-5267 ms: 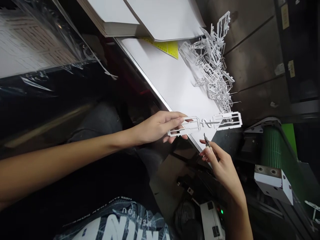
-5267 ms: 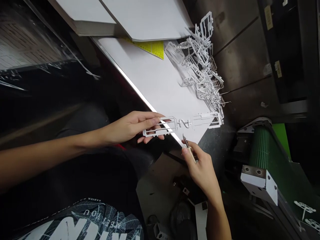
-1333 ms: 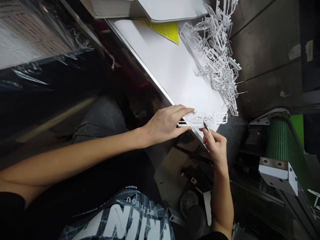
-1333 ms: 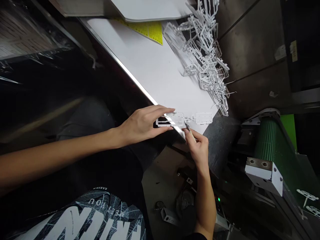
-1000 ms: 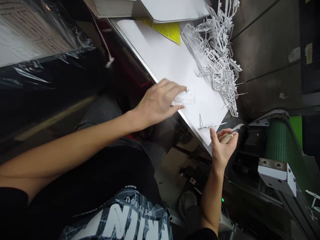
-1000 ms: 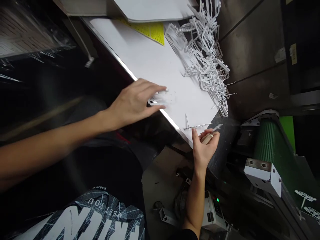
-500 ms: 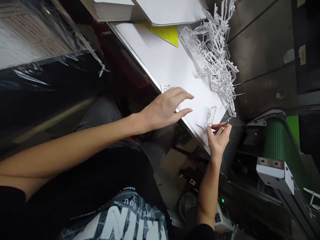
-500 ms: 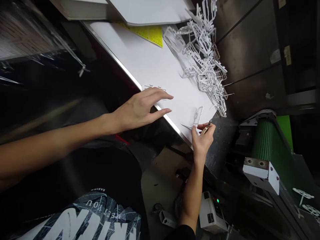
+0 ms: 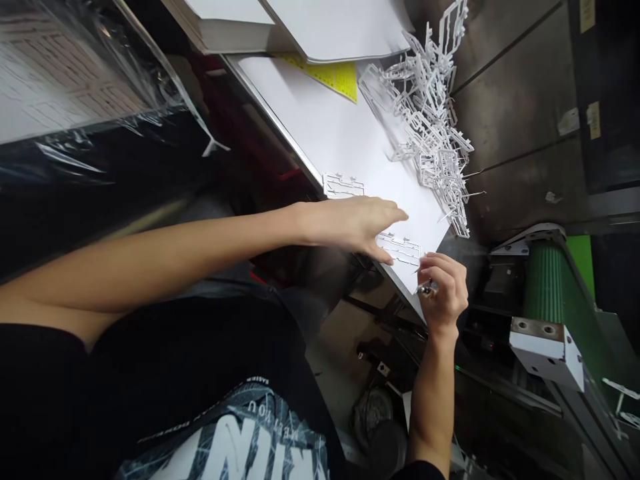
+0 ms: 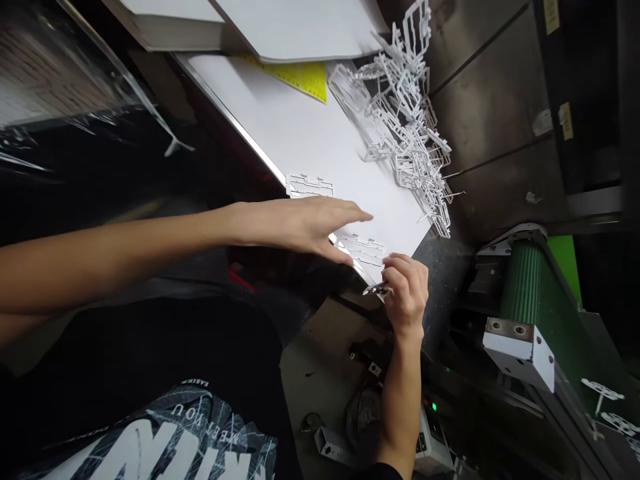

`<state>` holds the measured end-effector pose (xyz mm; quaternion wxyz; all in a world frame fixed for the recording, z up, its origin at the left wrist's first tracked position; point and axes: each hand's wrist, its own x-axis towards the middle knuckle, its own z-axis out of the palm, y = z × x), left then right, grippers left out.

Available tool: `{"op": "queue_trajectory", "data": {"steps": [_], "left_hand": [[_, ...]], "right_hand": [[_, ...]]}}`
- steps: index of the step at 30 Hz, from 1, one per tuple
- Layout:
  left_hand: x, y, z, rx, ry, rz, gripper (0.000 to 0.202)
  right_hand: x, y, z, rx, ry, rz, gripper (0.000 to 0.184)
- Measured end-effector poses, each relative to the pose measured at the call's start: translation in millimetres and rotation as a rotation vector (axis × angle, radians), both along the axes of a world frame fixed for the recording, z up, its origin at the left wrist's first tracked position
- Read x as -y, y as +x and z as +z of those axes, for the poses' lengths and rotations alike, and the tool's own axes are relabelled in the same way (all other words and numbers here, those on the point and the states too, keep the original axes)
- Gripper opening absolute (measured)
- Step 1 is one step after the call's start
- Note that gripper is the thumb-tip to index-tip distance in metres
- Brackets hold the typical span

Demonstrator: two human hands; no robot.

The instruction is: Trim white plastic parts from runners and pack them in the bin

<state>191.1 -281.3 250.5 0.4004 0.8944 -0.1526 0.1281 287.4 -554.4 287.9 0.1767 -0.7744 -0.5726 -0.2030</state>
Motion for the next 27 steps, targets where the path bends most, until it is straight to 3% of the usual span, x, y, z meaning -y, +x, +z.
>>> {"op": "queue_trajectory", "data": {"steps": [3, 7, 10, 13, 16, 19, 24, 27], "left_hand": [[3.5, -4.0, 6.3, -0.069, -0.021, -0.045, 0.051], [9.5, -15.4, 3.7, 0.028, -0.096, 0.064, 0.040], [8.9, -26.5, 1.5, 0.122, -0.170, 0.165, 0.041], [5.9, -33.6, 3.5, 0.026, -0.397, 0.232, 0.027], [4.2, -33.1, 5.2, -0.247, -0.747, 0.133, 0.031], [5.3, -30.0, 4.2, -0.450, -0.992, -0.048, 0.023], [10.4, -31.0, 3.7, -0.598, -1.094, -0.204, 0.026], [12.6, -33.6, 3.5, -0.537, -1.045, -0.136, 0.035]], "right_hand": [[-3.2, -11.1, 5.7, 0.169, -0.007, 0.080, 0.019], [-7.2, -29.3, 12.7, 0.167, 0.075, -0.096, 0.021], [-3.6, -42.3, 20.9, -0.154, 0.102, -0.257, 0.021], [2.0, -51.9, 31.2, -0.587, 0.113, -0.363, 0.026], [3.9, -57.8, 41.0, -0.838, 0.046, -0.418, 0.029], [0.7, -58.8, 46.2, -0.888, -0.008, -0.487, 0.034], [-6.5, -50.0, 46.3, -0.955, -0.121, -0.553, 0.045], [-6.5, -47.2, 46.2, -1.023, -0.184, -0.524, 0.046]]}}
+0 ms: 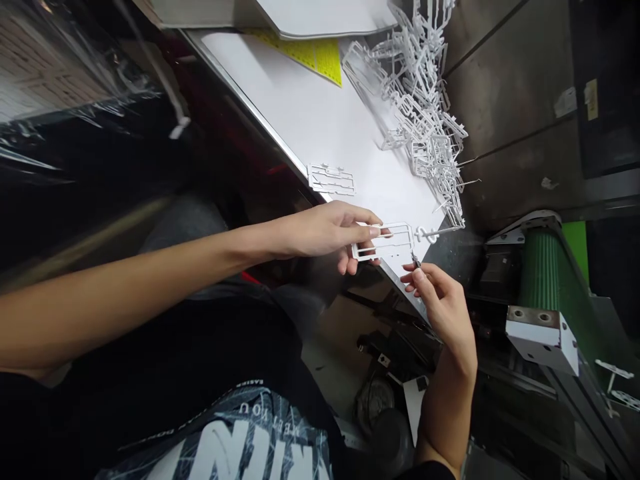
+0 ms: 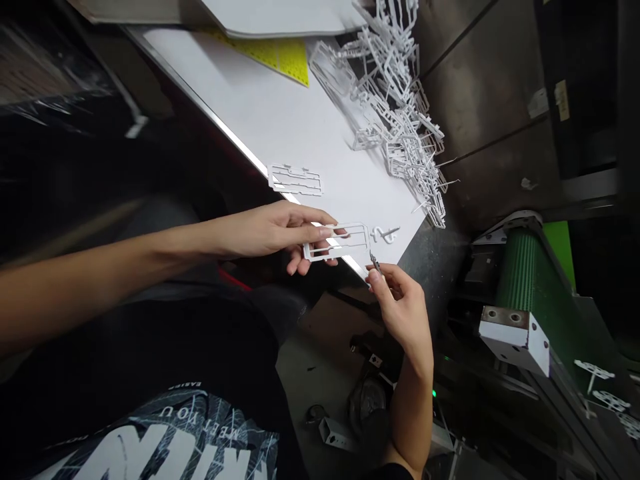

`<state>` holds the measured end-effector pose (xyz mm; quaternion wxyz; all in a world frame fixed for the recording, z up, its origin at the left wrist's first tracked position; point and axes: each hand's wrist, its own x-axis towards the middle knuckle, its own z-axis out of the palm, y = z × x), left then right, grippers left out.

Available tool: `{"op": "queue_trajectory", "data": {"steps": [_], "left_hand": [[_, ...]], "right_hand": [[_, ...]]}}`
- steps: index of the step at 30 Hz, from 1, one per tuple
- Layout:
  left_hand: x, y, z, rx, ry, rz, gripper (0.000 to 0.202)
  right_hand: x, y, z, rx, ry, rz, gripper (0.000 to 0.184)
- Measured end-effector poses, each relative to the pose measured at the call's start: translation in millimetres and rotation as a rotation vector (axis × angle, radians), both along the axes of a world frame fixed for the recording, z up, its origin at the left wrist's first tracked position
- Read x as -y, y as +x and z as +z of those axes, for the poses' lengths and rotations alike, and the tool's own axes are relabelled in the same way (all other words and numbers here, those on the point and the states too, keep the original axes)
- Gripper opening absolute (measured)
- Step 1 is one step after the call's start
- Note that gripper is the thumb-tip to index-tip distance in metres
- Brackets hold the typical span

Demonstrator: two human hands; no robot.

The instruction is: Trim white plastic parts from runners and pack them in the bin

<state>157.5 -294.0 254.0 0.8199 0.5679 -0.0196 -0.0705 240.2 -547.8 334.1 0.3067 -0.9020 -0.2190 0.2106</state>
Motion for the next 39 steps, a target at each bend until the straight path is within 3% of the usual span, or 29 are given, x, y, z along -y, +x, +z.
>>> {"op": "queue_trajectory", "data": {"steps": [3, 6, 8, 10, 19, 23, 29, 35, 39], "left_hand": [[-0.1, -1.4, -5.7, 0.174, 0.251, 0.339, 0.035], [-1.6, -2.2, -18.5, 0.500, 0.643, 0.725, 0.030], [-1.4, -3.6, -28.2, 0.711, 0.845, 0.888, 0.034], [0.7, -6.5, -36.2, 0.847, 0.930, 0.967, 0.042], [14.8, -13.5, -43.2, 0.857, 1.196, 1.042, 0.042], [18.4, -11.3, -43.1, 0.917, 1.163, 1.073, 0.050], [20.3, -12.6, -46.1, 0.883, 1.052, 1.006, 0.055], [22.0, -12.0, -45.9, 0.895, 1.092, 1.019, 0.058], [23.0, -12.3, -43.4, 0.957, 1.129, 1.067, 0.050]], "right_hand": [[1.7, -3.4, -0.1, -0.006, 0.025, -0.011, 0.043], [2.4, -11.3, -0.7, 0.037, 0.036, -0.015, 0.040], [1.3, -17.3, -0.8, 0.083, 0.029, -0.017, 0.038], [-1.0, -22.7, -0.5, 0.113, 0.040, -0.028, 0.038], [-15.4, -29.2, -1.2, 0.064, 0.133, -0.031, 0.037], [-20.2, -28.6, -3.3, 0.084, 0.140, -0.029, 0.040], [-22.3, -29.8, -4.8, 0.076, 0.143, -0.027, 0.041], [-23.1, -30.4, -5.2, 0.072, 0.155, -0.031, 0.042], [-22.7, -29.9, -6.3, 0.062, 0.167, -0.034, 0.042]]}}
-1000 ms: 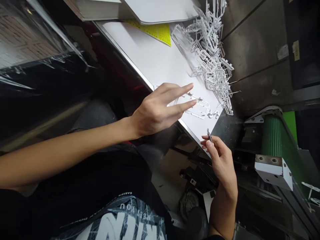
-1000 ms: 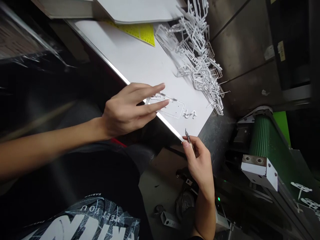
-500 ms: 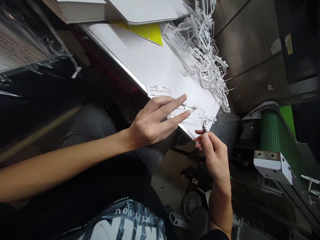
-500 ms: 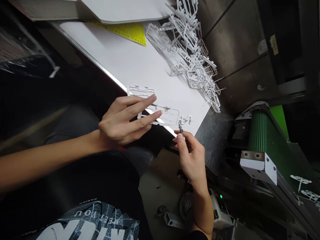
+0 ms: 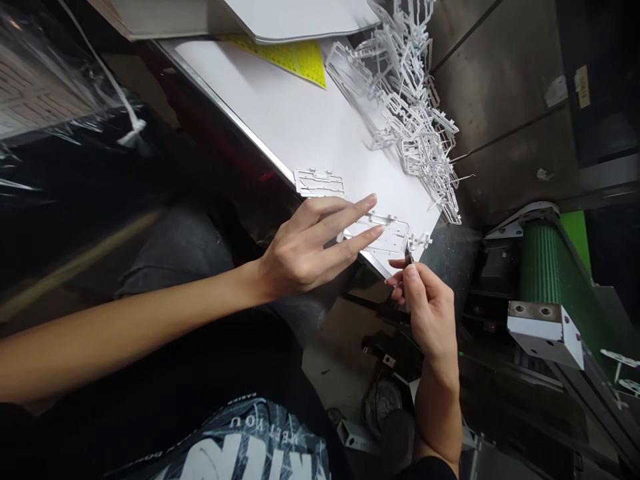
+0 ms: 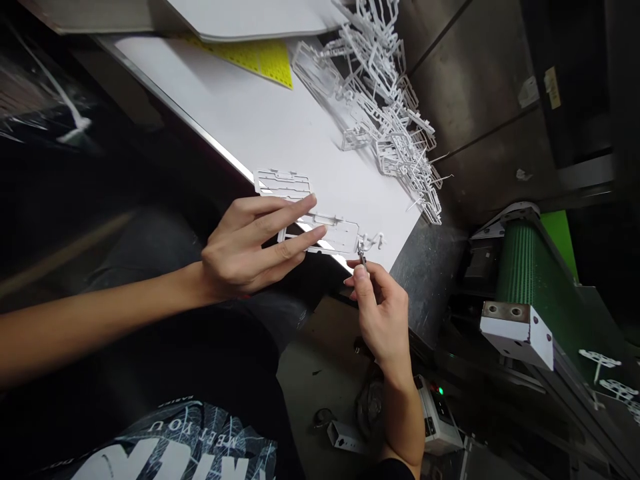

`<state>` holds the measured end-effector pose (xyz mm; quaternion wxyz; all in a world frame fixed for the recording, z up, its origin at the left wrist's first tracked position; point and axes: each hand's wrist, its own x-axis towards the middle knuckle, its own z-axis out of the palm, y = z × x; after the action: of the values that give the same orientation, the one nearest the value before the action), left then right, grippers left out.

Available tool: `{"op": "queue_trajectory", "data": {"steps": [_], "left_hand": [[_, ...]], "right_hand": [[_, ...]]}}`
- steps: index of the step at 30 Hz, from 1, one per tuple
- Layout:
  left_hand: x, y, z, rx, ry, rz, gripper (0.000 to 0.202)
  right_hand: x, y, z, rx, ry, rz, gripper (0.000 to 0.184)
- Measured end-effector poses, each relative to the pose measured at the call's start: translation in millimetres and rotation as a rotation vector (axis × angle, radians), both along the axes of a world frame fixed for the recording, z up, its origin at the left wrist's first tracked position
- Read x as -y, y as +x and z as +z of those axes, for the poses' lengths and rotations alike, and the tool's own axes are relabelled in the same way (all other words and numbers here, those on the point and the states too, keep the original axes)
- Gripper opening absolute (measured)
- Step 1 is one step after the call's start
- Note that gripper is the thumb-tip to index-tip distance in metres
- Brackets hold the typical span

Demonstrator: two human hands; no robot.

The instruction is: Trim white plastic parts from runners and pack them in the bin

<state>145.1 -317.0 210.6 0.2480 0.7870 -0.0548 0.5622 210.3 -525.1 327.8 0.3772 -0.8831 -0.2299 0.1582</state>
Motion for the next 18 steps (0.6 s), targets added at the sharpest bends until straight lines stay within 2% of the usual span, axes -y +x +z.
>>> {"op": "queue_trajectory", "data": {"steps": [5, 8, 13, 15, 18], "left_hand": [[2.1, 0.4, -1.1, -0.028, -0.017, -0.006, 0.053], [6.0, 7.1, -9.0, -0.068, -0.047, 0.012, 0.056], [11.8, 23.9, -25.8, -0.103, -0.038, 0.083, 0.045], [8.5, 27.0, -29.5, -0.109, -0.037, 0.098, 0.046], [-5.8, 27.5, -32.8, -0.142, -0.032, 0.141, 0.053]], "right_hand": [[1.9, 5.4, -5.7, 0.023, 0.014, -0.021, 0.042], [-2.2, 13.4, -14.5, 0.048, 0.002, -0.048, 0.046], [-7.9, 29.3, -35.9, 0.090, -0.009, -0.069, 0.054], [0.9, 36.1, -44.5, 0.152, -0.047, -0.100, 0.056], [28.0, 50.7, -58.7, 0.378, -0.138, -0.237, 0.057]]}}
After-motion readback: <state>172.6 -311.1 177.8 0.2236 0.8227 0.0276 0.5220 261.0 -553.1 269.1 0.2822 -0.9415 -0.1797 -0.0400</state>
